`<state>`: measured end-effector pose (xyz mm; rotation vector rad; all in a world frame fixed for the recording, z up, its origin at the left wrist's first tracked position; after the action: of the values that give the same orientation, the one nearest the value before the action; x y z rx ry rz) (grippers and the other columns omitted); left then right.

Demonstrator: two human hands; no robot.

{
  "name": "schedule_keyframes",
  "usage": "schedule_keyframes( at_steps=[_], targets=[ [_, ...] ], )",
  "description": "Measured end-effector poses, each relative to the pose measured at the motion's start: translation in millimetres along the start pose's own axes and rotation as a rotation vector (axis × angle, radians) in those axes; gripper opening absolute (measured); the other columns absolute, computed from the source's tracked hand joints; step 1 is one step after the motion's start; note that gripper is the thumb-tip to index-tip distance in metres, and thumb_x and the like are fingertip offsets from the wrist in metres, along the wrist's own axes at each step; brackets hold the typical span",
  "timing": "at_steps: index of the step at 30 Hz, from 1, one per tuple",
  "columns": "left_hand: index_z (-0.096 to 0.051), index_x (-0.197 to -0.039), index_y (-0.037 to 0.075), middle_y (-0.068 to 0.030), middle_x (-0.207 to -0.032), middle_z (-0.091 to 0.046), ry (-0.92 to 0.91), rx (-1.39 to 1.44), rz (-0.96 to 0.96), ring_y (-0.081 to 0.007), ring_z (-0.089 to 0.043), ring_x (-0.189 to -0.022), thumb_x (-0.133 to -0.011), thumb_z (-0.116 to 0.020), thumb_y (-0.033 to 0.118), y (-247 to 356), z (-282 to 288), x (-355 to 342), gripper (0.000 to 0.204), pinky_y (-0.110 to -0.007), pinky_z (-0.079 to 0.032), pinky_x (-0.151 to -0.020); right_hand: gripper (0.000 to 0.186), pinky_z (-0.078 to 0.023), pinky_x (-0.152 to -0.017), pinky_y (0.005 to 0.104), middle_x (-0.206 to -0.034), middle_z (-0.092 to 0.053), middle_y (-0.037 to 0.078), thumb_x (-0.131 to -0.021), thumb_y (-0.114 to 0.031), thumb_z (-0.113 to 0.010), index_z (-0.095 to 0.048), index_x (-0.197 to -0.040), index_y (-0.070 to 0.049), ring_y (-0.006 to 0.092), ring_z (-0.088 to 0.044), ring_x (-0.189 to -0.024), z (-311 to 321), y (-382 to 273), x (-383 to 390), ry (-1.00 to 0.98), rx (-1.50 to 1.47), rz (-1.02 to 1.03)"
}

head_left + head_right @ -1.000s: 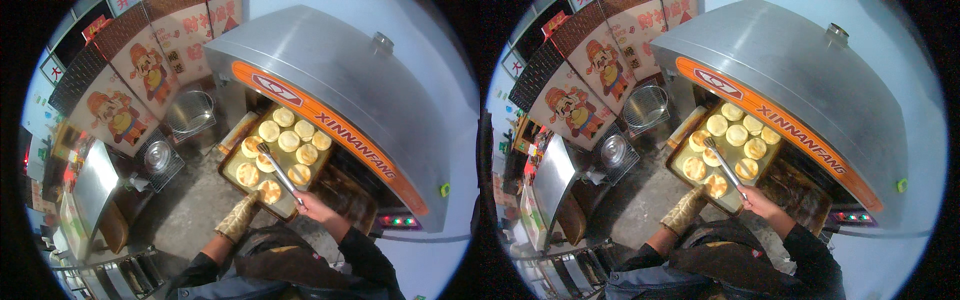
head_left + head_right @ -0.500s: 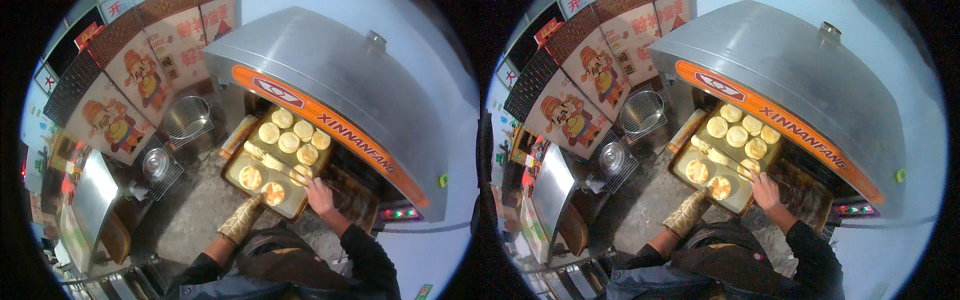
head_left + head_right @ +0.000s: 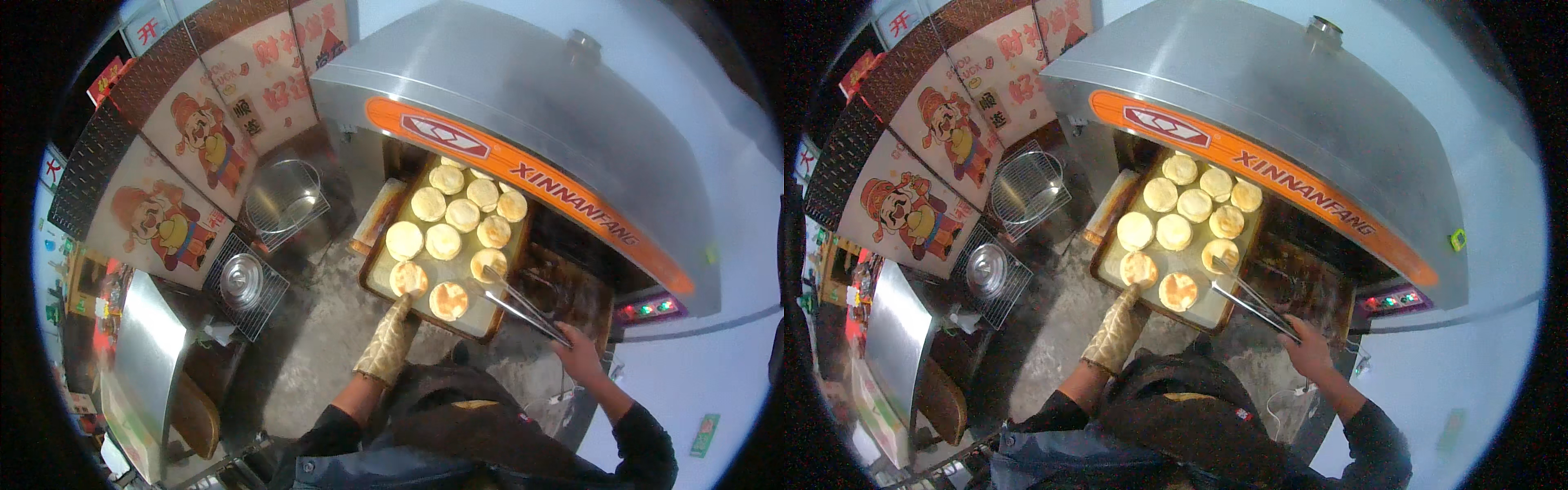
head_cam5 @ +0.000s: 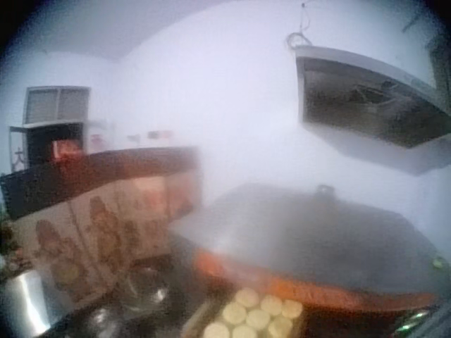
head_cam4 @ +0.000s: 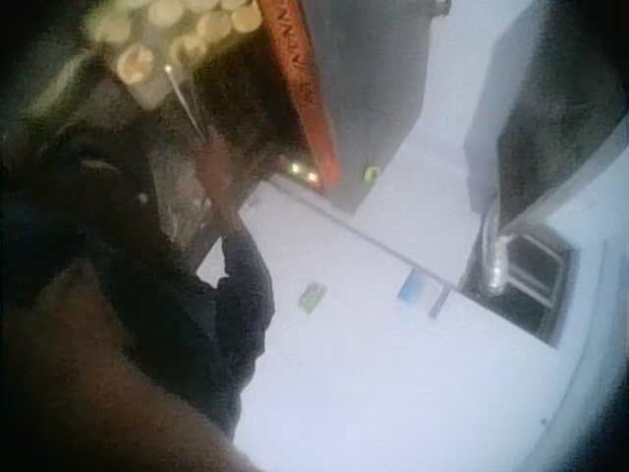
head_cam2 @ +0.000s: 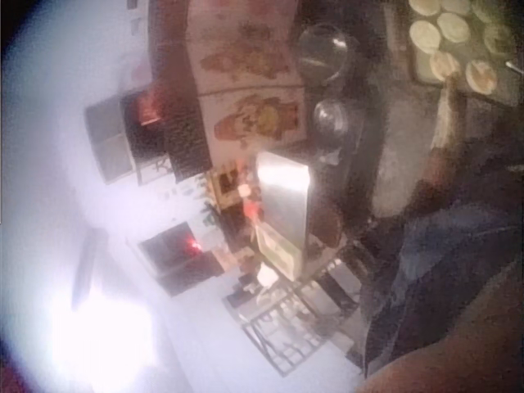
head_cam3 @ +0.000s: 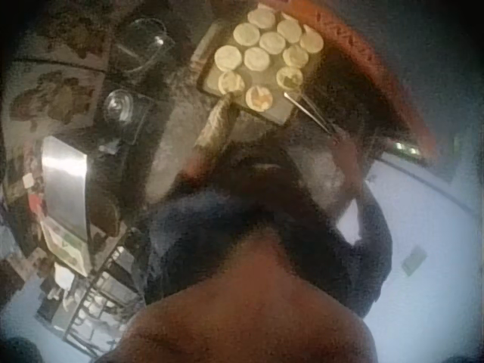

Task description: The person spreads a liquid on a large sheet of dough using an orange scraper, then retrieves a tray of baked buns from a commercial oven using an oven mitt and tongs. The buns are turned on the tray and the tray is returned to the oven.

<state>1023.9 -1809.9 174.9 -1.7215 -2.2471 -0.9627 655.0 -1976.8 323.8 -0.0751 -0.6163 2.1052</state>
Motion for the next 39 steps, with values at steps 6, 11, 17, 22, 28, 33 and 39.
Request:
schedule_keyframes(
  at_steps=[6, 11, 17, 22, 28, 33, 39],
  targets=[
    [-0.05, -0.149, -0.001, -0.013, -0.15, -0.056, -0.006, 0.009, -0.103, -0.0246, -0.054, -0.138, -0.108, -0.064, 0.034, 16, -18, -2, 0.055, -0.038, -0.042, -0.122, 0.033, -0.042, -0.058, 0.0299, -0.083, -0.06, 0.001, -0.103, -0.035, -0.072, -0.072, -0.117, -0.006, 0.0115, -0.054, -0.067, -10, 9, 11, -0.516, -0.523, -0.622],
    [-0.05, -0.149, 0.0, -0.0129, -0.152, -0.055, 0.007, 0.055, -0.05, -0.0245, -0.054, -0.139, -0.108, -0.065, 0.033, 15, -21, -12, 0.054, -0.039, -0.043, -0.121, 0.029, -0.037, -0.056, 0.0245, -0.082, -0.058, -0.002, -0.103, -0.038, -0.07, -0.07, -0.107, -0.01, 0.0086, -0.051, -0.067, -46, 49, -15, -0.634, -0.804, -0.641],
    [-0.052, -0.147, 0.001, -0.0124, -0.15, -0.057, 0.047, 0.092, -0.126, -0.0252, -0.056, -0.136, -0.106, -0.068, 0.03, 10, 4, -25, 0.053, -0.04, -0.046, -0.119, 0.03, -0.033, -0.05, 0.0263, -0.077, -0.054, -0.006, -0.103, -0.039, -0.071, -0.069, -0.106, -0.01, 0.0055, -0.044, -0.058, -82, 18, -65, -0.69, -0.831, -0.437],
    [-0.052, -0.146, 0.003, -0.0117, -0.148, -0.059, 0.048, 0.104, -0.131, -0.0264, -0.057, -0.136, -0.107, -0.068, 0.031, -1, -14, -25, 0.051, -0.042, -0.047, -0.118, 0.027, -0.039, -0.056, 0.0247, -0.082, -0.057, -0.005, -0.106, -0.034, -0.069, -0.069, -0.115, -0.008, 0.0052, -0.05, -0.067, -110, 13, -98, -0.742, -0.822, -0.353],
    [-0.051, -0.148, 0.005, -0.013, -0.15, -0.058, 0.07, 0.171, -0.167, -0.0287, -0.057, -0.137, -0.107, -0.066, 0.035, -8, -4, -30, 0.053, -0.044, -0.048, -0.118, 0.038, -0.053, -0.074, 0.0361, -0.096, -0.072, 0.01, -0.104, -0.03, -0.07, -0.069, -0.13, -0.003, 0.0198, -0.068, -0.083, -116, -9, -113, -0.303, -0.475, 0.084],
    [-0.056, -0.144, 0.004, -0.0113, -0.145, -0.062, 0.055, 0.165, -0.226, -0.0266, -0.06, -0.133, -0.107, -0.066, 0.032, -10, 9, -35, 0.048, -0.043, -0.05, -0.115, 0.046, -0.058, -0.079, 0.0442, -0.111, -0.067, 0.017, -0.099, -0.024, -0.073, -0.065, -0.141, -0.008, 0.0311, -0.07, -0.09, -94, -20, -106, 0.061, 0.014, 0.523],
    [-0.058, -0.143, 0.003, -0.0111, -0.143, -0.064, -0.085, -0.325, -0.422, -0.0251, -0.06, -0.131, -0.106, -0.067, 0.027, -3, -2, -7, 0.045, -0.041, -0.047, -0.117, 0.052, -0.057, -0.074, 0.043, -0.098, -0.053, 0.01, -0.097, -0.025, -0.072, -0.061, -0.148, -0.017, 0.0305, -0.066, -0.089, -86, -9, -97, 0.14, 0.331, 0.685]
  ],
)
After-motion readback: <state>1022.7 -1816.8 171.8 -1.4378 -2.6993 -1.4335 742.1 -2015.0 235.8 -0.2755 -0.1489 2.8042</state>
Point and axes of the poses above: each hand's wrist, its own x-axis away from the middle knuckle, its own z-axis out of the back of the hand, y = z × x, the point moved 3 cm from there along -x, towards the middle knuckle
